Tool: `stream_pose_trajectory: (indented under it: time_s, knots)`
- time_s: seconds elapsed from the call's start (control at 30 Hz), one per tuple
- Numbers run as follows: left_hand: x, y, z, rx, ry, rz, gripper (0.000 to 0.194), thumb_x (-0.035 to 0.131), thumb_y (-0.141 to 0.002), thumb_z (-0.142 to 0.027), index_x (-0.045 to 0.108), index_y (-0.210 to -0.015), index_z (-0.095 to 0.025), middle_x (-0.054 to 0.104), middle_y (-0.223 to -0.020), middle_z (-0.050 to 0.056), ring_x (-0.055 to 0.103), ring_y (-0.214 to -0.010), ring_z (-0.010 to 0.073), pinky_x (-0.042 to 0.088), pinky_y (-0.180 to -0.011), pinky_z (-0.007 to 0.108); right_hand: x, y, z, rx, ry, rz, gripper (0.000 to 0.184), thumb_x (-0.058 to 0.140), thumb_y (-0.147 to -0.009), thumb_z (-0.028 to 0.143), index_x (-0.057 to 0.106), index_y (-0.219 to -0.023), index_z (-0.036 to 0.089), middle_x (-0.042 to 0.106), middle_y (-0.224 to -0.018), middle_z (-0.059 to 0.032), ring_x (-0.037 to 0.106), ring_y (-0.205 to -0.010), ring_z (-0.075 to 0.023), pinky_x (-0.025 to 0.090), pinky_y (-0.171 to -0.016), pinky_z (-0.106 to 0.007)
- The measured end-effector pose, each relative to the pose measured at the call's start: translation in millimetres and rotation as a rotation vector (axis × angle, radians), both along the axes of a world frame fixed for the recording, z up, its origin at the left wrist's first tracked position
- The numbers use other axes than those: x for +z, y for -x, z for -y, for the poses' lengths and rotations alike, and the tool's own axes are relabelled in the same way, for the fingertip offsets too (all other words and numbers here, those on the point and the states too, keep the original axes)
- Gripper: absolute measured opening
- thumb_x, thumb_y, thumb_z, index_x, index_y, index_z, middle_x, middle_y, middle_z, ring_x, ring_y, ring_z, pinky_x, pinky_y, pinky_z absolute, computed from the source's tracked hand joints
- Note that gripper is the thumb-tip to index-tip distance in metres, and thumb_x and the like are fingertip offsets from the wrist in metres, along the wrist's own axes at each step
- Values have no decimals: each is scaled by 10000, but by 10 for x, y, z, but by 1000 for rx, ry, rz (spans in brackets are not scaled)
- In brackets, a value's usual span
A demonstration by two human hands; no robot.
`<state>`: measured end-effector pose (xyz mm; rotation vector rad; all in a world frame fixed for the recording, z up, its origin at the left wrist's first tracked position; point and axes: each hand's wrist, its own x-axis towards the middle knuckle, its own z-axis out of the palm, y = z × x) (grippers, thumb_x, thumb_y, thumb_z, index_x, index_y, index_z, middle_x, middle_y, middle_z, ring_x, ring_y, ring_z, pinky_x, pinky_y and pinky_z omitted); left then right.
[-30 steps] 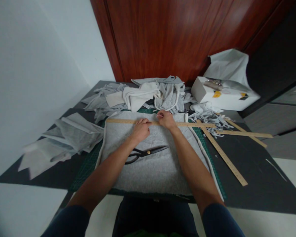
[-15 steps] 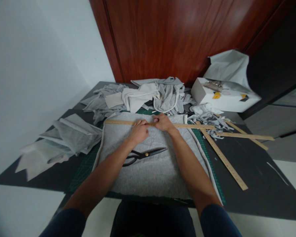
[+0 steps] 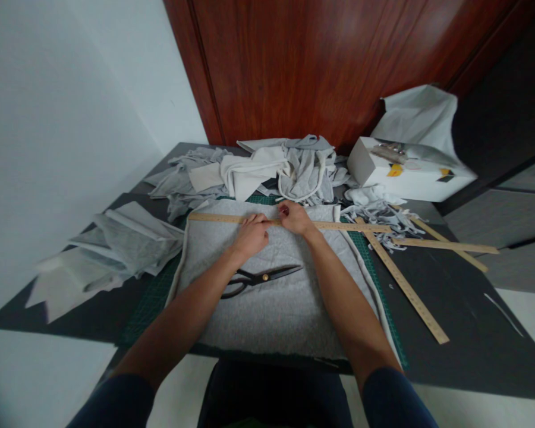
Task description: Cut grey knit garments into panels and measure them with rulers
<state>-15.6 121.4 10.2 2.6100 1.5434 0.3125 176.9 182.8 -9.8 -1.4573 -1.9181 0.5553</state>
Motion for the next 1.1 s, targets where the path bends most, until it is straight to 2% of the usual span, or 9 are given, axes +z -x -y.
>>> stream_pose_trajectory:
  time_s: [0.2, 0.5, 0.73, 0.97, 1.1]
  knots:
    - [-10, 2, -5, 7, 14, 10, 446, 556, -943, -128, 728, -1336, -248, 663, -1301, 82, 530, -1263, 264, 447, -1094, 390, -57, -47, -25, -69, 12, -11, 210, 573, -858, 176, 765, -942, 182, 784, -871, -61, 695, -793, -193, 560, -822, -310]
    - [-45, 3, -19, 2, 3, 10, 448, 563, -938, -140, 725, -1345, -235, 664, -1306, 81, 527, -1265, 270, 447, -1083, 395, -91, -40, -52, -57, -76, 31, 174, 612, -864, 228, 781, -854, 189, 784, -914, -67, 695, -886, -217, 547, -915, -349]
    - [-40, -1, -16, 6, 11, 11, 444, 552, -941, -126, 736, -1322, -259, 661, -1299, 82, 531, -1257, 268, 450, -1067, 402, -53, -22, -37, -102, -36, -46, 296, 639, -795, 184, 752, -1068, 172, 771, -904, -53, 675, -787, -193, 564, -845, -330]
    - [-9, -3, -8, 4, 12, 14, 412, 549, -934, -119, 760, -1270, -233, 664, -1285, 91, 541, -1242, 275, 459, -1052, 407, 81, 35, 184, -61, -32, 1, 288, 623, -804, 147, 757, -1059, 150, 761, -1006, -96, 685, -850, -210, 557, -862, -342]
    - [-40, -5, -17, 2, -1, 33, 418, 559, -937, -122, 746, -1296, -225, 664, -1278, 95, 547, -1241, 272, 463, -1048, 399, 79, 53, 392, -17, -33, 100, 217, 665, -859, 220, 786, -1025, 151, 761, -985, -101, 682, -856, -221, 546, -863, -340]
